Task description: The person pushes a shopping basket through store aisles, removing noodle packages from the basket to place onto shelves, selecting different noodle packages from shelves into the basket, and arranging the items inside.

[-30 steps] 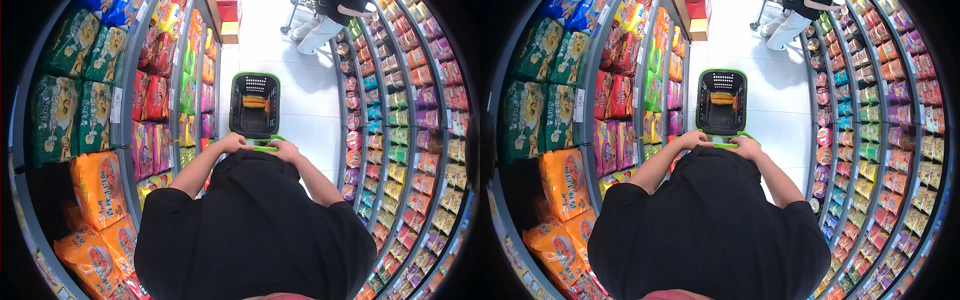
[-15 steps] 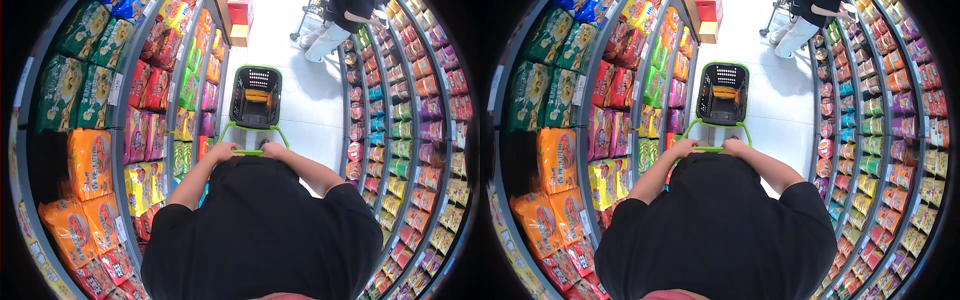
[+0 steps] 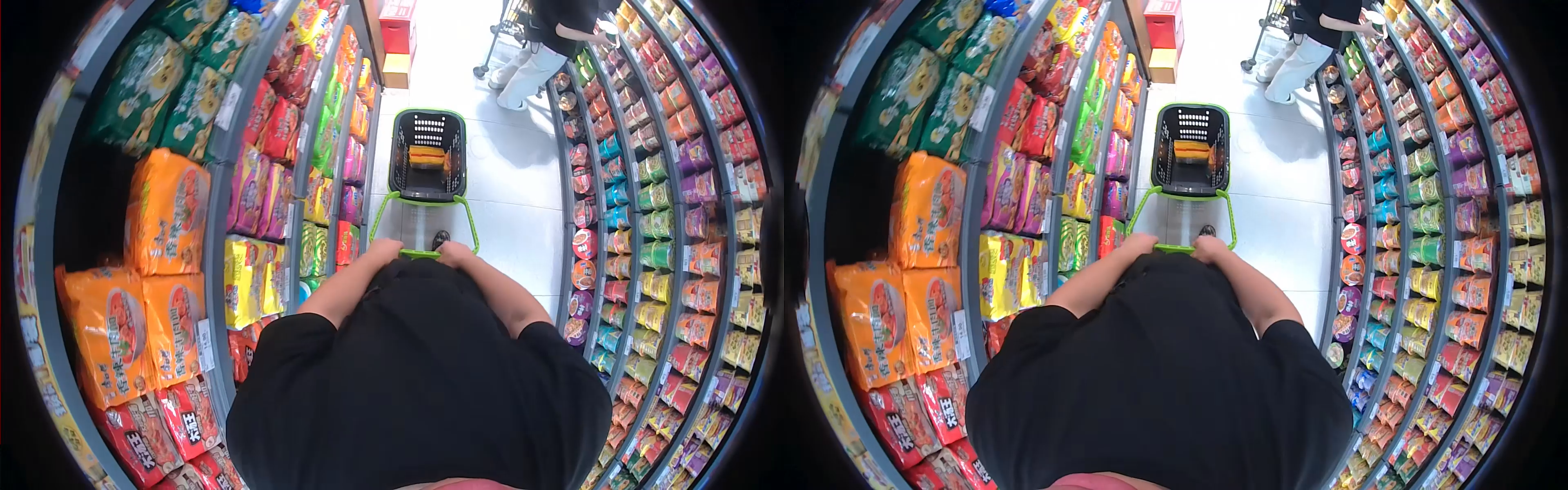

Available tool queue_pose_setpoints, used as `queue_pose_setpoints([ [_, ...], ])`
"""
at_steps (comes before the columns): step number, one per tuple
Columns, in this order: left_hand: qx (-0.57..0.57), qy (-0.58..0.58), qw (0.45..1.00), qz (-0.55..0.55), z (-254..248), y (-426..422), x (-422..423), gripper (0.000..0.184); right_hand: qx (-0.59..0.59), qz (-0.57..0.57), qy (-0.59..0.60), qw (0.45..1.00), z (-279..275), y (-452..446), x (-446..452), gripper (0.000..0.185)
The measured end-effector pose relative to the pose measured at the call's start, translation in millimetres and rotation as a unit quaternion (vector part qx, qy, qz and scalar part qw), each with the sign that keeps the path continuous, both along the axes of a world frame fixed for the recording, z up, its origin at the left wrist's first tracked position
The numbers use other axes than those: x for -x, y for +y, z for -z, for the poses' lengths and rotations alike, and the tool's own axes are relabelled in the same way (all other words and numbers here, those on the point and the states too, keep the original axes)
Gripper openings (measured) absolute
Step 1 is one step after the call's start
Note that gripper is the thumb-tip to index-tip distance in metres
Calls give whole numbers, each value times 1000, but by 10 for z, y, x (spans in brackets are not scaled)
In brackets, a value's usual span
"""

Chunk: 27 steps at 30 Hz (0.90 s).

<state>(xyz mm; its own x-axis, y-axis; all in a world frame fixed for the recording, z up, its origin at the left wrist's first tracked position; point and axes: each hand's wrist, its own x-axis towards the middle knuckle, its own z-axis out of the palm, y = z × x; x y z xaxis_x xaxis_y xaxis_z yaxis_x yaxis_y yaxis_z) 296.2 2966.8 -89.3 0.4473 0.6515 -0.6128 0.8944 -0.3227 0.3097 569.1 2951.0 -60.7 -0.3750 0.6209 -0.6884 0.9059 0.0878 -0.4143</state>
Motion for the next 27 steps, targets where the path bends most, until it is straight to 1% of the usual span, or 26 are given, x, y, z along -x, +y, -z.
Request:
queue_pose_setpoints([
  [1, -7, 13, 1000, 15, 9, -105, 50, 49, -3, 11, 8, 1000, 0, -145, 70, 45],
  [2, -10, 9, 1000, 14, 23, -232, 117, 49, -6, 9, 5, 1000, 9, -300, 148, 45],
  [4, -13, -1, 1000, -13, -303, -535, 196, 43, -46, 45, 31, 997, 76, -651, 281, 40],
  [5, -15, -8, 1000, -11, -357, -695, 255, 40, -49, 45, 27, 997, 286, -827, 302, 40],
  [6, -19, -12, 1000, -11, -383, -847, 285, 40, -52, 36, 3, 998, 610, -988, 295, 37],
  [7, -10, -4, 1000, -6, -404, -991, 302, 40, -55, 26, -20, 998, 772, -1122, 314, 36],
  [9, 8, -8, 1000, -18, -446, -1230, 335, 38, -68, 38, -26, 997, 448, -1413, 389, 33],
  [11, 4, -25, 999, -29, -378, -1513, 365, 37, -92, 40, -32, 995, 309, -1687, 430, 29],
  [12, -2, -38, 999, -32, -377, -1625, 394, 36, -97, 30, -31, 994, 352, -1826, 413, 29],
  [14, 3, -23, 999, -36, -513, -1909, 424, 36, -74, 24, -52, 996, 472, -1987, 393, 29],
  [15, 0, -29, 998, -50, -545, -2069, 441, 35, -83, 18, -51, 995, 476, -2078, 414, 29],
  [18, -13, -41, 997, -71, -583, -2522, 449, 36, -64, -34, -27, 997, 512, -2446, 367, 31],
  [20, -22, -38, 996, -84, -587, -2872, 421, 36, -42, 2, -25, 999, 570, -2729, 370, 31],
  [23, -34, -39, 994, -94, -516, -3458, 366, 34, -43, -6, -40, 998, 870, -3262, 281, 31],
  [26, -37, -45, 993, -106, -292, -4240, 201, 33, -53, -56, -61, 995, 343, -3968, 258, 31],
  [27, -39, -41, 992, -114, -226, -4506, 146, 32, -41, -43, -72, 996, 346, -4163, 224, 32],
])
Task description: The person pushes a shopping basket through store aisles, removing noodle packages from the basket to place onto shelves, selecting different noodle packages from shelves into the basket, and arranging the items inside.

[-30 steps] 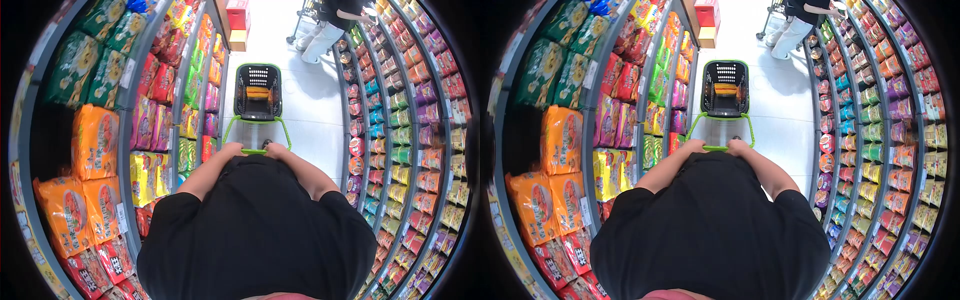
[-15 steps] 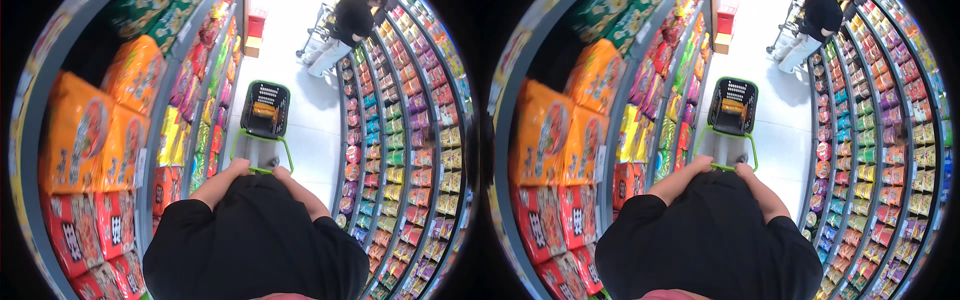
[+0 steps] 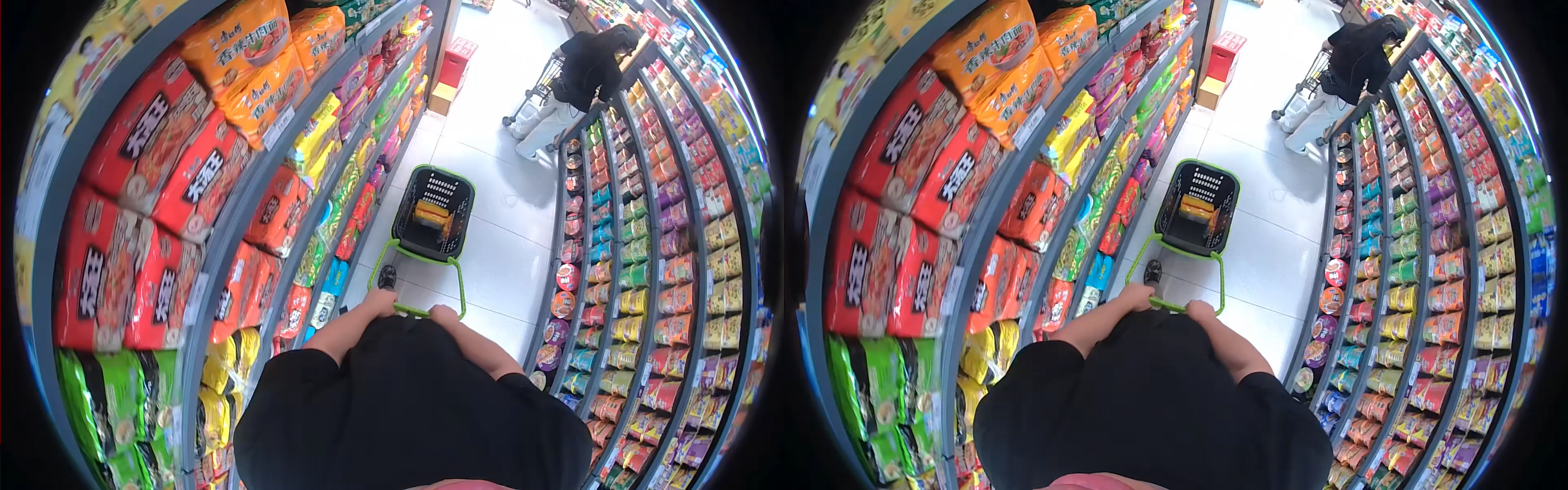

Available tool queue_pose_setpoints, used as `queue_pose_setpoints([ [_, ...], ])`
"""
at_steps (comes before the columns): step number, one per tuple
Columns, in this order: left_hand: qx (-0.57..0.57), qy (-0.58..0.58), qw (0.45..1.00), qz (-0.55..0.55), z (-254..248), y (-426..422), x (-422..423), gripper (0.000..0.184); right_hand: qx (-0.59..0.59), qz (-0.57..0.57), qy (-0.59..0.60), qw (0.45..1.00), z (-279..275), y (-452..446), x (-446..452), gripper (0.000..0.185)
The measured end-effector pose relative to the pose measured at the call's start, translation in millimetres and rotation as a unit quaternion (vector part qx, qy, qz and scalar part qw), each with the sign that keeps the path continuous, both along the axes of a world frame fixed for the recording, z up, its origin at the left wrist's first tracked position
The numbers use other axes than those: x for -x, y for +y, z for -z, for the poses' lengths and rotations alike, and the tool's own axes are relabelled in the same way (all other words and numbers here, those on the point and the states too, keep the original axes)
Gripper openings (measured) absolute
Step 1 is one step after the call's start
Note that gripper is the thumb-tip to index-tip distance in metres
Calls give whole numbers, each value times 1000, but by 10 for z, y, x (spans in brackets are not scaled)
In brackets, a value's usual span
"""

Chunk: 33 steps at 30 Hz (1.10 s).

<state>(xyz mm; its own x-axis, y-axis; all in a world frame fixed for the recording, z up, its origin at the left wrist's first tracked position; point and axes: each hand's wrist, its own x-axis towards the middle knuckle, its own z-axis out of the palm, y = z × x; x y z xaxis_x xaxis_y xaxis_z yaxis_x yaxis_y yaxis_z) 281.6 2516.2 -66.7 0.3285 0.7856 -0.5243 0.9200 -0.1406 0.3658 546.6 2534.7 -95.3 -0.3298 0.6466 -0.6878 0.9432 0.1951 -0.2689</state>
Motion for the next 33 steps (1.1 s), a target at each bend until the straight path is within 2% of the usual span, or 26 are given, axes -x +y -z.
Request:
queue_pose_setpoints([
  [3, -12, -18, 1000, 12, 112, -746, -78, 31, 36, 23, 8, 999, 108, -767, -142, 38],
  [4, -18, -14, 999, 25, 49, -927, -85, 31, 39, 32, 4, 999, -77, -983, -118, 43],
  [6, -29, -51, 998, -26, -151, -1288, -115, 30, 44, 60, 10, 997, -306, -1356, -119, 53],
  [9, -11, -41, 999, -18, -354, -1775, -135, 29, 59, 35, 18, 998, -427, -1825, -171, 53],
  [12, -9, -53, 998, 21, -76, -2202, -66, 27, 46, 42, 40, 997, -256, -2335, -195, 53],
  [15, 17, -76, 995, 65, 351, -2682, 57, 25, 54, 52, 44, 996, -426, -2900, -165, 53],
  [19, 0, -101, 984, 148, 544, -3434, 248, 26, 60, 57, 46, 996, -388, -3741, -22, 55],
  [21, -2, 15, 985, 174, 575, -3903, 307, 30, 41, 40, 57, 997, -120, -4232, 133, 55],
  [24, -8, 0, 991, 131, 231, -4783, 456, 35, 2, 99, 32, 995, -395, -5131, 402, 53],
  [27, 27, 10, 995, 92, 96, -5702, 608, 40, 17, 80, 22, 996, -384, -5959, 555, 51],
  [29, 6, -25, 999, 26, 22, -6246, 658, 44, -11, 60, 22, 998, -427, -6439, 577, 58],
  [33, 17, -30, 999, -4, -223, -7141, 642, 43, 35, 38, 3, 999, -701, -7259, 593, 57],
])
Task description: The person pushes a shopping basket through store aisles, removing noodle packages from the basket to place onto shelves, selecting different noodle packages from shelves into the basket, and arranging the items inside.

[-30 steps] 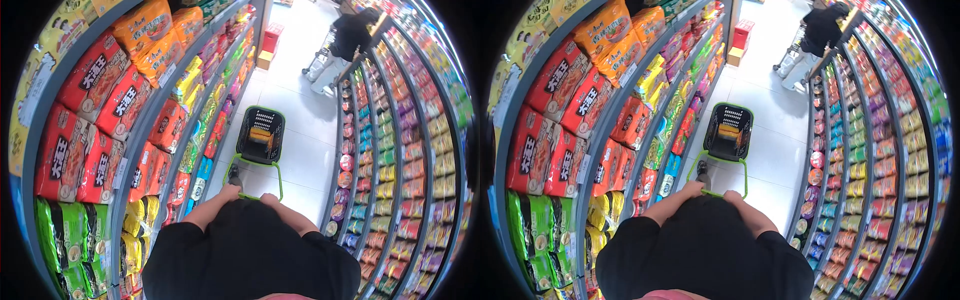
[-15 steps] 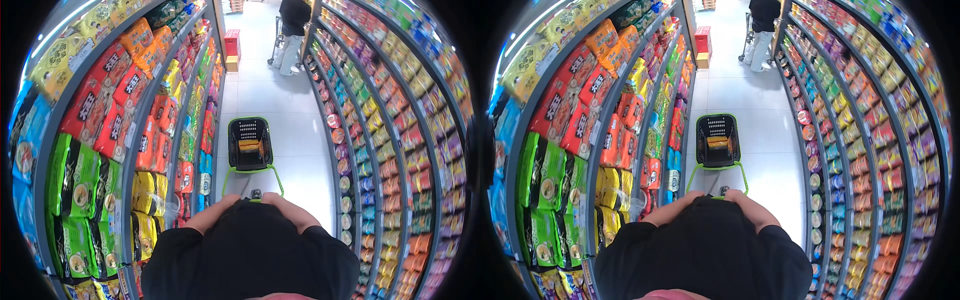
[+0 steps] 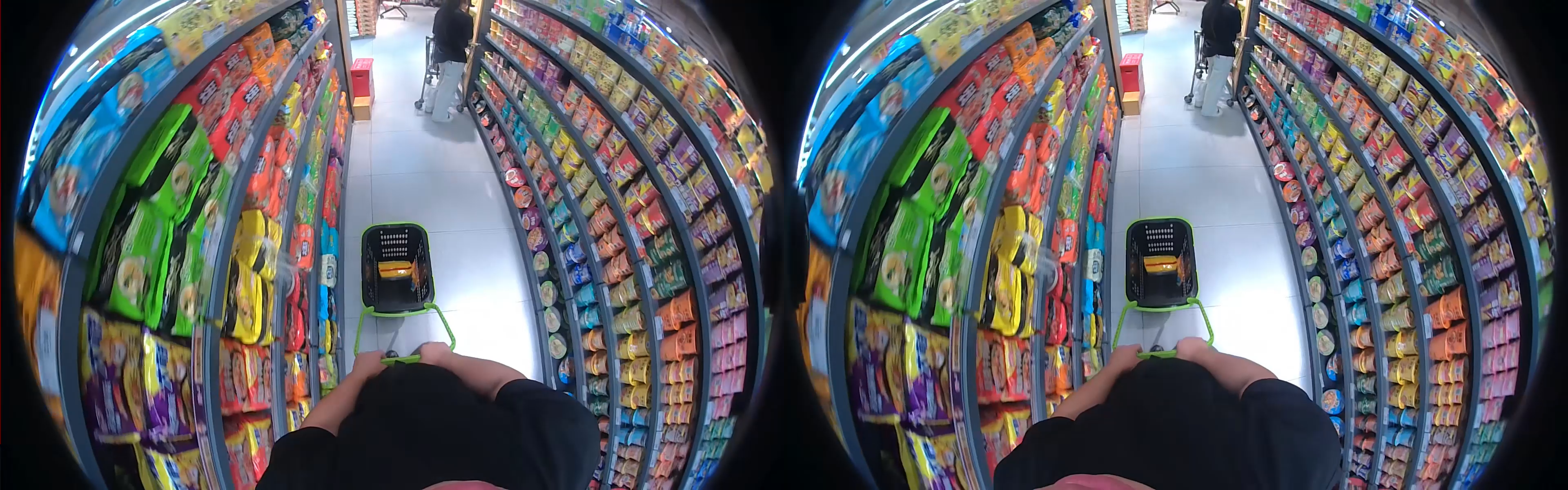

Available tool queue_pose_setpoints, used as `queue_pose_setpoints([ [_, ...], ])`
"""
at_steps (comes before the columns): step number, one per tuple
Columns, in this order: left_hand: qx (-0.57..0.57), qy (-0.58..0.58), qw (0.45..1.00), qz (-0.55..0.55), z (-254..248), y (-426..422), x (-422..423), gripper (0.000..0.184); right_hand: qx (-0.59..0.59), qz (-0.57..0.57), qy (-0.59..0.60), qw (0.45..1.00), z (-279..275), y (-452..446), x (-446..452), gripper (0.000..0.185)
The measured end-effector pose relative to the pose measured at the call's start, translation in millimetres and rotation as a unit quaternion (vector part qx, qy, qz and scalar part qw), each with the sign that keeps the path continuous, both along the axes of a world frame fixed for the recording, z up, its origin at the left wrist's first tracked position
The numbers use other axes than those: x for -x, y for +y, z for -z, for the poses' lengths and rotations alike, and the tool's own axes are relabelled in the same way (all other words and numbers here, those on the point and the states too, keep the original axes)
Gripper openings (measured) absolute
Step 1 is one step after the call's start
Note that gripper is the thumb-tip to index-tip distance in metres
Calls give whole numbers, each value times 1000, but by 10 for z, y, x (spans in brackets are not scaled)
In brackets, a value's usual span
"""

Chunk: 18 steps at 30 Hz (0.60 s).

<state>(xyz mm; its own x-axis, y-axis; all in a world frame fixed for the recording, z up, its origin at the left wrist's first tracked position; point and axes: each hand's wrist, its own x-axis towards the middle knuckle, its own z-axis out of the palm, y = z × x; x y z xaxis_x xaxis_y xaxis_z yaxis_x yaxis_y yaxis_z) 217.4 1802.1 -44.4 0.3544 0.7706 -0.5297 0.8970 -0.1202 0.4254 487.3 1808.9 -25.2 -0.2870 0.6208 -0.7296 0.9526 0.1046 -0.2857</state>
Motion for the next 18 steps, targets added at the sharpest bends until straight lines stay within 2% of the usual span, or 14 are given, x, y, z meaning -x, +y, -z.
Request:
queue_pose_setpoints([
  [3, -27, -30, 999, -6, 90, -700, -17, 42, 32, -8, -8, 999, 136, -620, -23, 53],
  [8, -19, 10, 1000, -15, 193, -1985, -183, 40, 96, -31, -9, 995, 128, -1782, -72, 55],
  [11, -43, -25, 999, -11, 533, -2882, -260, 37, 68, -58, -4, 996, 391, -2547, -223, 57],
  [14, -45, -65, 997, -20, 415, -3652, -285, 35, 80, -23, 0, 997, 416, -3399, -343, 54],
  [15, -30, -56, 998, -12, 330, -3838, -292, 36, 68, -34, 11, 997, 728, -3645, -395, 50],
  [18, -9, -50, 998, -20, 282, -4401, -244, 38, 58, -27, 13, 998, 575, -4212, -428, 47],
])
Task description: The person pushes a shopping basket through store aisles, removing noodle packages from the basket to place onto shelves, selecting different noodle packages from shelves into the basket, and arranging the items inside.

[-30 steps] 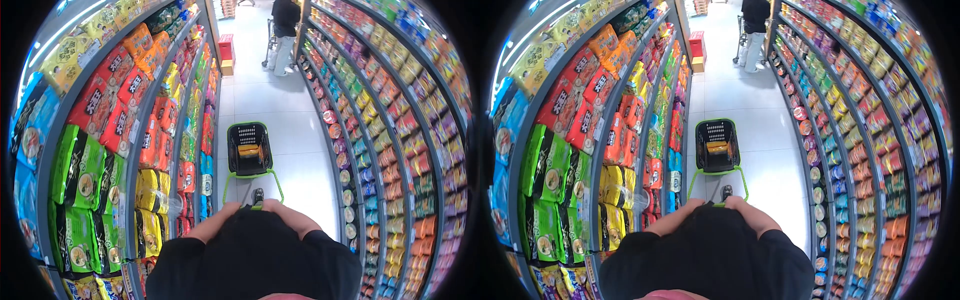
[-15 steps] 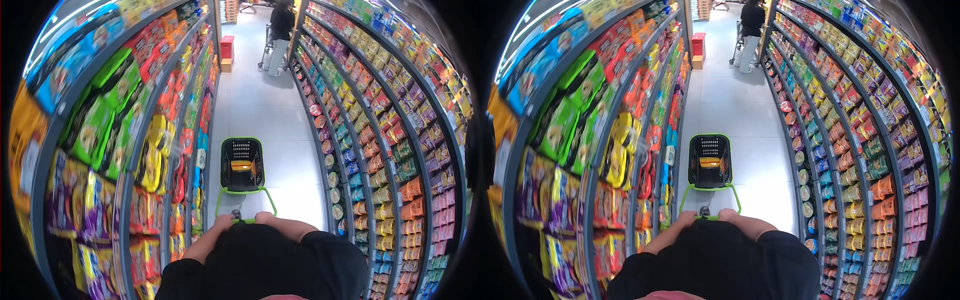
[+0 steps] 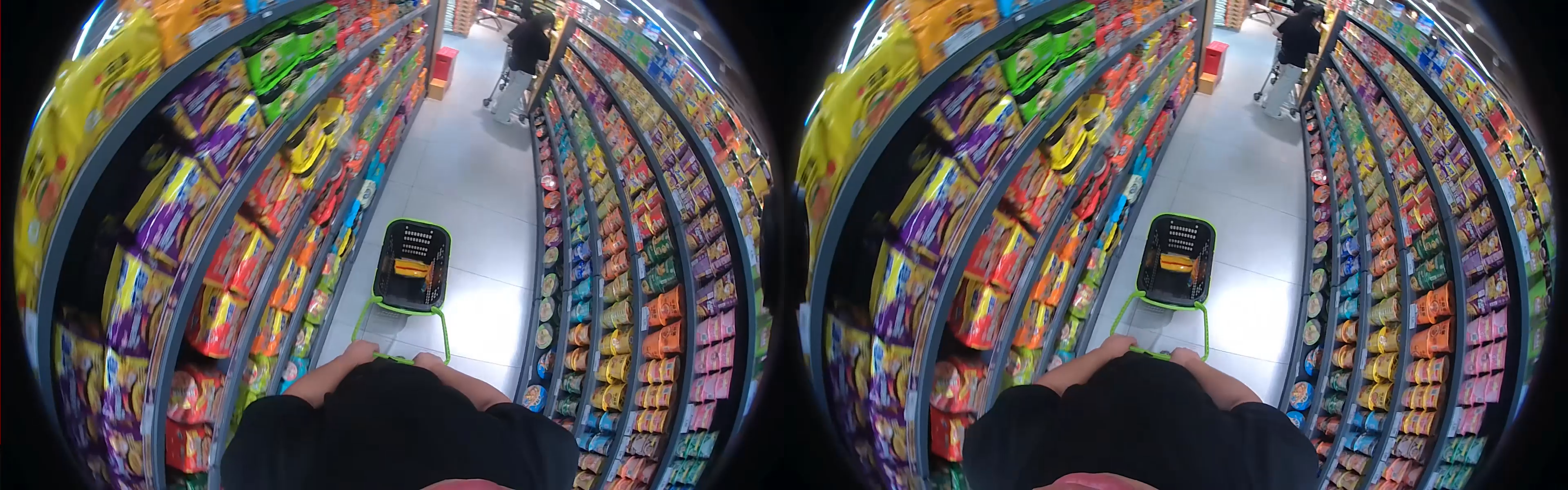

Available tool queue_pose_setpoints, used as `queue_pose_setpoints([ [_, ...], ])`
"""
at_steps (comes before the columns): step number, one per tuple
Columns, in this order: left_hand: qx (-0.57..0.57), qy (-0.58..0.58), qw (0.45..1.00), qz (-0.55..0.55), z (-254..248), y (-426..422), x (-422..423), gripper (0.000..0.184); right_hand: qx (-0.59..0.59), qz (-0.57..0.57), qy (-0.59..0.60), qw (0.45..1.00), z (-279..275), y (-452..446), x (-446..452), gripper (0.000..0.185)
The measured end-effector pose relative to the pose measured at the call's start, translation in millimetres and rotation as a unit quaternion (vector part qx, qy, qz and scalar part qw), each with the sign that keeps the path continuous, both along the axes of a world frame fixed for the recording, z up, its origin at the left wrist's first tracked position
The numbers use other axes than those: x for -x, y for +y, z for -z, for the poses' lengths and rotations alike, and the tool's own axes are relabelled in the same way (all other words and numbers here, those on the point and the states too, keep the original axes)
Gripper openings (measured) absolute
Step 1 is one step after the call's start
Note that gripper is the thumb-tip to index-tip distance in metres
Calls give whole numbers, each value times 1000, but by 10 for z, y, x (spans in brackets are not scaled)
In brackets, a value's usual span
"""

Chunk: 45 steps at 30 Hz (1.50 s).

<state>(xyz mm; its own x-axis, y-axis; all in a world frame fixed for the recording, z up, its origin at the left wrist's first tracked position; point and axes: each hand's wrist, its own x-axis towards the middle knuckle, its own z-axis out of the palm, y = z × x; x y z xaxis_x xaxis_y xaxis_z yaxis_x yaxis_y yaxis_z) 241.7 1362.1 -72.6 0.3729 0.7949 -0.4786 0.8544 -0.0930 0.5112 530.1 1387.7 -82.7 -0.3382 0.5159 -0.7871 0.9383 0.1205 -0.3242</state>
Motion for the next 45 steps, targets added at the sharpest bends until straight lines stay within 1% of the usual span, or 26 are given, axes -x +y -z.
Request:
queue_pose_setpoints([
  [2, 11, -3, 1000, -12, 56, -382, 50, 39, -8, -6, -7, 1000, -74, -342, 2, 47],
  [4, 1, 10, 999, 49, 36, -708, 95, 32, -15, -13, -13, 1000, -65, -705, -1, 47],
  [6, 8, 27, 998, 57, 19, -1000, 89, 32, -31, 6, -22, 999, -14, -1029, 48, 48],
  [8, 18, 71, 989, 126, 168, -1306, 120, 37, -32, 9, -13, 999, -229, -1445, 134, 52],
  [9, 22, 69, 990, 124, 170, -1516, 147, 37, -20, 21, -16, 999, -252, -1661, 192, 56],
  [10, 16, 82, 988, 128, 156, -1725, 156, 37, -16, 18, -20, 1000, -115, -1938, 224, 56],
  [11, 7, 96, 987, 130, 127, -1928, 188, 37, -40, 23, -23, 999, 9, -2183, 275, 55],
  [12, 8, 91, 988, 125, 93, -2158, 236, 37, -65, 27, -25, 997, 27, -2394, 334, 55],
  [15, -9, 71, 994, 88, 12, -2945, 399, 36, -74, 20, -36, 996, 108, -3045, 505, 52],
  [17, 1, 64, 998, 29, -34, -3470, 492, 36, -76, 9, -54, 996, 167, -3487, 548, 51],
  [18, 9, 57, 998, 18, -53, -3717, 517, 36, -74, -1, -65, 995, 22, -3662, 606, 50],
  [20, -17, 3, 1000, -12, -128, -4057, 631, 36, -74, -21, -74, 994, -180, -4007, 718, 50],
  [22, -6, 2, 1000, -12, -228, -4365, 678, 39, -84, -1, -34, 996, -273, -4328, 709, 50],
  [24, 8, 3, 1000, -13, -307, -4697, 667, 41, -68, -3, -33, 997, -213, -4627, 686, 50],
  [26, 16, 5, 999, -36, -319, -5065, 641, 42, -47, -22, -7, 999, -114, -4955, 639, 52],
  [28, 28, 8, 998, -64, -218, -5493, 617, 43, -32, -46, -2, 998, 243, -5332, 563, 56],
  [29, 3, 14, 999, -51, -117, -5701, 620, 42, -17, -61, 5, 998, 353, -5500, 562, 59],
  [30, -21, 21, 999, -38, -49, -5911, 620, 40, -19, -70, 8, 997, 274, -5689, 624, 59],
  [32, -5, 37, 999, -37, -85, -6412, 570, 38, 3, -46, -19, 999, 48, -6211, 723, 67],
  [33, 11, 52, 998, -25, -86, -6648, 543, 36, -8, -44, -12, 999, 55, -6481, 742, 70],
  [37, 17, 66, 998, -20, -66, -7679, 441, 33, 41, -41, -18, 998, 94, -7522, 629, 69],
  [39, -22, 75, 997, -11, -79, -8126, 424, 32, -8, 2, -4, 1000, 88, -8092, 610, 67],
  [40, -15, 75, 997, 3, -81, -8328, 426, 32, 1, 16, -4, 1000, 79, -8297, 570, 67],
  [42, -20, 21, 997, -75, -317, -8687, 480, 30, 29, 18, 2, 999, -445, -8599, 684, 65],
  [43, -17, 54, 997, -43, -437, -8799, 491, 29, 30, 38, 5, 999, -417, -8776, 696, 65],
  [45, -10, 59, 998, -14, -438, -9069, 546, 31, 6, 17, -1, 1000, -380, -9055, 714, 57],
])
